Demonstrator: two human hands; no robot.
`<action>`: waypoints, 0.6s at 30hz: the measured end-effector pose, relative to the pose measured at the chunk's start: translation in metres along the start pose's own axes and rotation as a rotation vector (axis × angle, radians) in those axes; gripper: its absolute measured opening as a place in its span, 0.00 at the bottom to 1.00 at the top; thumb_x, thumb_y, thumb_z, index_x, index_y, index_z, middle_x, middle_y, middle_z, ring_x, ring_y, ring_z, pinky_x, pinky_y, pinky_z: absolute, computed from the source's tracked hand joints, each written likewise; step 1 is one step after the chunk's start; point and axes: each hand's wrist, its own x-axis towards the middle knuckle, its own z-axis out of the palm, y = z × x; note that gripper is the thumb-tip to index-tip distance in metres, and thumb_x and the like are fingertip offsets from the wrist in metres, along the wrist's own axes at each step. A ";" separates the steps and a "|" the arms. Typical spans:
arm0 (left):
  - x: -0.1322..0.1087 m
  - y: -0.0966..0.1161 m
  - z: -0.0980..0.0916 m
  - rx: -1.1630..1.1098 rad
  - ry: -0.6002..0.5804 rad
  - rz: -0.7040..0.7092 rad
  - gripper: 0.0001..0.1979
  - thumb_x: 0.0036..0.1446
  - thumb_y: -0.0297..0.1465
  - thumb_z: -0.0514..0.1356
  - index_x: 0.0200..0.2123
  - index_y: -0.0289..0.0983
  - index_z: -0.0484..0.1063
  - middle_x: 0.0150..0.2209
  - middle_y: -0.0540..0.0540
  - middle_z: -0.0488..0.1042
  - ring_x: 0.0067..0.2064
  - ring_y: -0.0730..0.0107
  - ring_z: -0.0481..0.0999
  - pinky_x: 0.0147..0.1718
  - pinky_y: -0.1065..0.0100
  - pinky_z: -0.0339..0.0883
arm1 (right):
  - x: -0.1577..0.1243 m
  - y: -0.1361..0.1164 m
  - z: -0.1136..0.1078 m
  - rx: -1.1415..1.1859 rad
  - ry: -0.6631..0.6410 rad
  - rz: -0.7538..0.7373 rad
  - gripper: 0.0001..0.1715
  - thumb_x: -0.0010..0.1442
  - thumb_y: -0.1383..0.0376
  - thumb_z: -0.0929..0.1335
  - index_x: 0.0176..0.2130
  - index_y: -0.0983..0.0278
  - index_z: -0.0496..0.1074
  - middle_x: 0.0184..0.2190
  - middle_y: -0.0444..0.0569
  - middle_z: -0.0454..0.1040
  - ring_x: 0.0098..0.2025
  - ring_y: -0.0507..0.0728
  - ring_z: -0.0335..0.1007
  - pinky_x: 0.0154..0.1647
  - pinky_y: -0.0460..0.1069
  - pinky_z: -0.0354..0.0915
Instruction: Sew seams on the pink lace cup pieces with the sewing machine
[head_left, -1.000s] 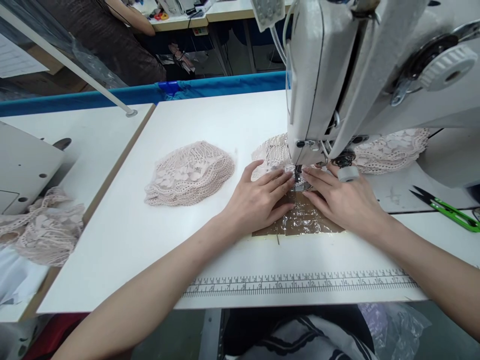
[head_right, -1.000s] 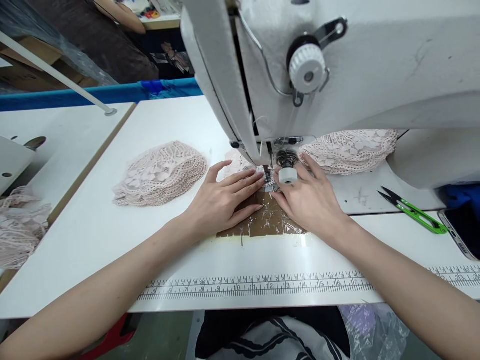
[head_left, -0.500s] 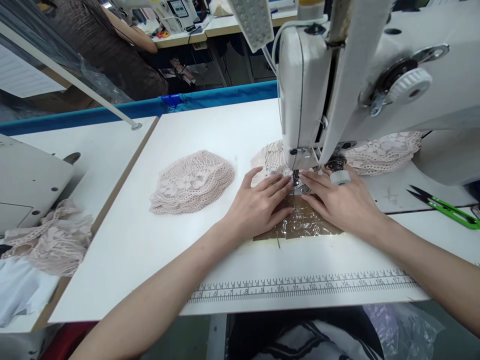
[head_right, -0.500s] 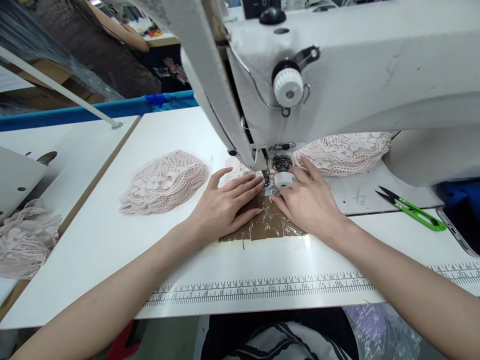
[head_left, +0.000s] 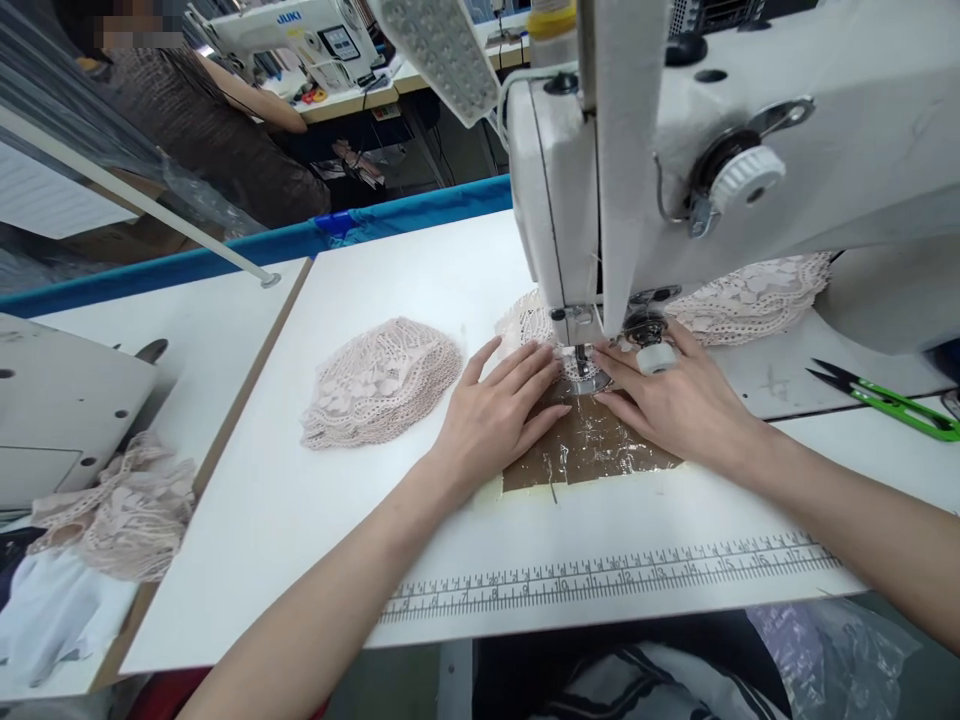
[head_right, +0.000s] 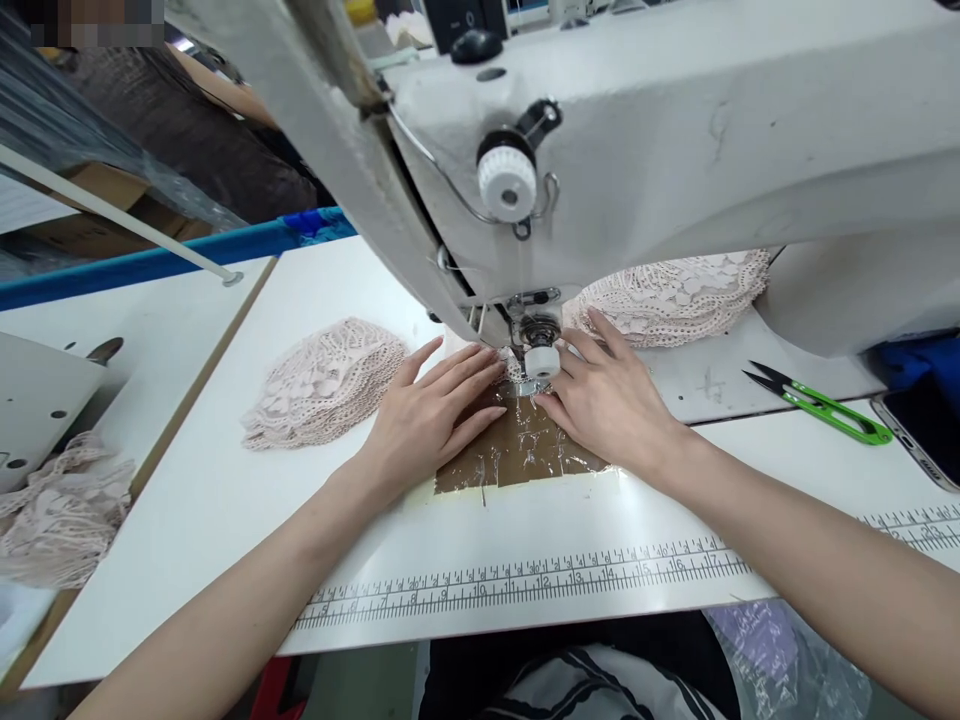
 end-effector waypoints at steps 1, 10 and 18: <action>-0.001 0.001 -0.002 0.025 -0.005 0.009 0.22 0.66 0.41 0.52 0.55 0.33 0.68 0.56 0.39 0.71 0.57 0.55 0.71 0.58 0.49 0.57 | 0.000 0.001 -0.001 0.001 0.010 -0.004 0.20 0.67 0.60 0.61 0.51 0.67 0.73 0.44 0.54 0.78 0.55 0.62 0.67 0.64 0.62 0.51; -0.004 0.008 -0.015 -0.047 0.195 0.034 0.06 0.61 0.31 0.58 0.40 0.39 0.74 0.33 0.50 0.80 0.33 0.69 0.77 0.33 0.63 0.64 | -0.006 -0.008 -0.009 0.080 0.087 -0.095 0.22 0.60 0.77 0.61 0.51 0.69 0.73 0.43 0.54 0.78 0.49 0.60 0.71 0.54 0.56 0.62; 0.000 0.002 -0.008 -0.136 0.142 0.101 0.09 0.62 0.27 0.57 0.45 0.38 0.72 0.43 0.47 0.79 0.44 0.67 0.77 0.46 0.60 0.66 | -0.010 -0.022 -0.013 -0.014 0.171 -0.129 0.17 0.59 0.79 0.61 0.37 0.67 0.76 0.39 0.49 0.79 0.39 0.56 0.72 0.45 0.51 0.64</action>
